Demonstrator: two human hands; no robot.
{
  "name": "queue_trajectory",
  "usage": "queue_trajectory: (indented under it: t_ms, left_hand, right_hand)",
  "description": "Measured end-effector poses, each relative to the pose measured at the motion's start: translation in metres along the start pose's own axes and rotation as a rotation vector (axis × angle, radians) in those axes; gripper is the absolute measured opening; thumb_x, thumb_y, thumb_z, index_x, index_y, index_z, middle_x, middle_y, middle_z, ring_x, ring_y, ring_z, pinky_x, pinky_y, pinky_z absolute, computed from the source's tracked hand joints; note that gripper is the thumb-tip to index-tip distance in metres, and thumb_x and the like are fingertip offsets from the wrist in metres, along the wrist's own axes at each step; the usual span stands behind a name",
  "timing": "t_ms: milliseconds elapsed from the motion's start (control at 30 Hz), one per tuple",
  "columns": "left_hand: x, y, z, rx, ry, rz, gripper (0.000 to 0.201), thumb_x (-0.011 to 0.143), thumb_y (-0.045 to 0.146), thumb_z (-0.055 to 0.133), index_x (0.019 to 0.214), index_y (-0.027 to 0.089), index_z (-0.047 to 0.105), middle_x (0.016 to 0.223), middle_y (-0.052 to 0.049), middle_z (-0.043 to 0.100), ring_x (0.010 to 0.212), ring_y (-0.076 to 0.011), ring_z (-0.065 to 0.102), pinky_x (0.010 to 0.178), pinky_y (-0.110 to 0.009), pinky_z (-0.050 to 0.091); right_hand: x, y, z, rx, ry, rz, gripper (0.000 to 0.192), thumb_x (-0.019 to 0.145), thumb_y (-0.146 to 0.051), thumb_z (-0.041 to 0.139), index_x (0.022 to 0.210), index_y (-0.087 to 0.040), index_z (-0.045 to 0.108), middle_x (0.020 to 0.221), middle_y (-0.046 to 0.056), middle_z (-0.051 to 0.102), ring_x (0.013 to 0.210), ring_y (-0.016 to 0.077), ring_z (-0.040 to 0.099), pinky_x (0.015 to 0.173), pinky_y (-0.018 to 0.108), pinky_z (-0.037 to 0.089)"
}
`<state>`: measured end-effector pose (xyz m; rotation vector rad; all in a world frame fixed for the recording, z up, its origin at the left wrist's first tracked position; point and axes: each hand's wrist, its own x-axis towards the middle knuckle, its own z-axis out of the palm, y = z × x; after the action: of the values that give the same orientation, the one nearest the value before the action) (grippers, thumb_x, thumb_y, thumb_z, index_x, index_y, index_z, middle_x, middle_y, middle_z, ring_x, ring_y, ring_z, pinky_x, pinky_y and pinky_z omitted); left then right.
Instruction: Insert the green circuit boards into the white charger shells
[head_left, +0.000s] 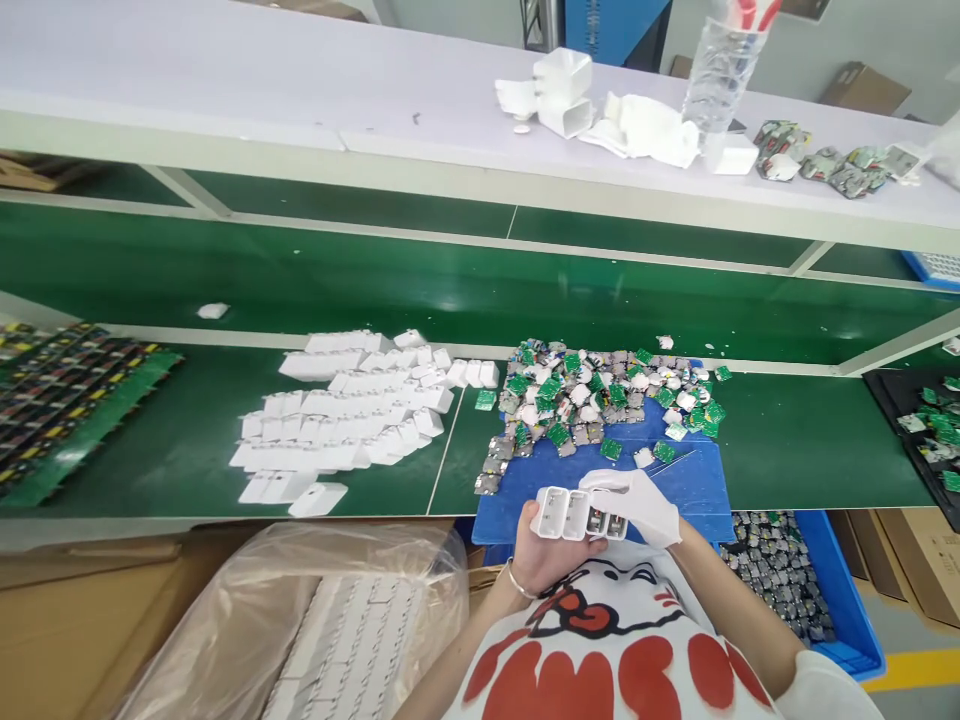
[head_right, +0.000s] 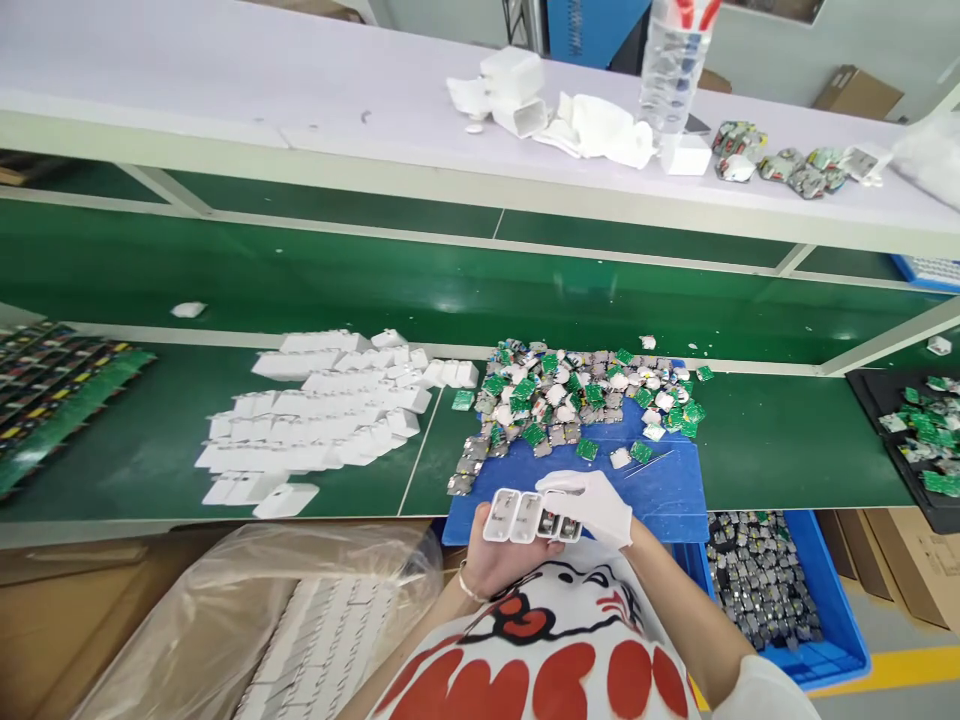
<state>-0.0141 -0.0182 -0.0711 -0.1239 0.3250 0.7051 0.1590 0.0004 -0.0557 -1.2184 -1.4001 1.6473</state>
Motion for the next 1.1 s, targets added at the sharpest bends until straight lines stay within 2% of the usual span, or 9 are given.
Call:
queue_trajectory:
  t_ms: [100,200,267,367,500,767,900,1000,1100]
  left_hand:
    - [0.012,-0.011,0.007,0.014,0.004,0.0,0.03,0.065,0.042,0.059,0.085,0.021,0.067,0.096,-0.008,0.069,0.09,-0.0286,0.059,0.071,-0.039,0.042]
    - [0.024,-0.024,0.011,0.016,0.056,0.016,0.039,0.06,0.037,0.064,0.095,0.02,0.066,0.102,-0.009,0.068,0.098,-0.0291,0.059,0.078,-0.039,0.043]
    - [0.03,-0.032,0.011,0.016,0.124,0.043,0.045,0.058,0.034,0.065,0.1,0.019,0.065,0.101,-0.01,0.067,0.098,-0.0288,0.06,0.081,-0.039,0.044]
    - [0.038,-0.043,0.007,0.03,0.207,0.09,0.045,0.059,0.035,0.064,0.101,0.018,0.066,0.101,-0.011,0.068,0.095,-0.0295,0.061,0.077,-0.04,0.046]
    - [0.047,-0.055,0.001,0.031,0.231,0.152,0.039,0.063,0.037,0.061,0.097,0.019,0.068,0.102,-0.01,0.069,0.091,-0.0285,0.062,0.075,-0.04,0.047]
    - [0.079,-0.077,0.011,0.001,0.17,0.269,0.031,0.066,0.042,0.06,0.087,0.021,0.068,0.103,-0.006,0.069,0.089,-0.0289,0.061,0.074,-0.039,0.045]
    - [0.097,-0.091,0.023,-0.003,0.134,0.323,0.026,0.068,0.036,0.058,0.088,0.023,0.067,0.1,-0.005,0.068,0.088,-0.0259,0.06,0.072,-0.038,0.044]
    - [0.108,-0.102,0.031,0.016,0.079,0.314,0.029,0.07,0.038,0.057,0.093,0.023,0.065,0.103,-0.006,0.067,0.09,-0.0272,0.059,0.07,-0.038,0.043]
    - [0.116,-0.111,0.034,0.036,0.044,0.28,0.036,0.069,0.042,0.058,0.097,0.021,0.065,0.105,-0.009,0.066,0.092,-0.0311,0.06,0.071,-0.037,0.042]
  right_hand:
    - [-0.006,0.011,-0.026,-0.022,0.02,0.092,0.045,0.078,-0.056,0.059,0.101,-0.019,0.07,0.11,0.007,0.067,0.105,0.0227,0.061,0.091,0.035,0.049]
    - [-0.007,0.034,-0.061,-0.129,0.258,0.235,0.047,0.086,-0.053,0.048,0.114,-0.018,0.063,0.119,0.01,0.062,0.109,0.0223,0.059,0.092,0.036,0.048]
    - [-0.004,0.051,-0.087,-0.206,0.412,0.297,0.044,0.082,-0.046,0.057,0.116,-0.018,0.061,0.125,0.013,0.057,0.118,0.0251,0.051,0.099,0.039,0.041]
    - [0.003,0.073,-0.118,-0.264,0.517,0.344,0.04,0.071,-0.035,0.072,0.106,-0.018,0.064,0.124,0.015,0.055,0.123,0.0279,0.044,0.103,0.039,0.035]
    - [0.01,0.089,-0.136,-0.188,0.508,0.327,0.029,0.083,-0.04,0.063,0.098,-0.016,0.063,0.113,0.01,0.061,0.11,0.0229,0.053,0.097,0.042,0.04]
    - [-0.033,0.071,-0.146,0.204,0.337,0.177,0.06,0.084,-0.066,0.042,0.106,-0.013,0.062,0.111,0.014,0.064,0.094,0.0243,0.064,0.08,0.039,0.054]
    - [-0.058,0.055,-0.151,0.303,0.261,0.166,0.047,0.084,-0.058,0.054,0.096,-0.014,0.066,0.094,0.012,0.068,0.079,0.0208,0.065,0.069,0.035,0.056]
    - [-0.066,0.049,-0.157,0.373,0.268,0.156,0.042,0.084,-0.049,0.06,0.106,-0.013,0.061,0.093,0.008,0.066,0.076,0.0165,0.064,0.067,0.033,0.056]
    - [-0.068,0.043,-0.163,0.449,0.345,0.114,0.045,0.084,-0.045,0.062,0.115,-0.013,0.058,0.1,0.009,0.064,0.085,0.0179,0.063,0.071,0.034,0.055]
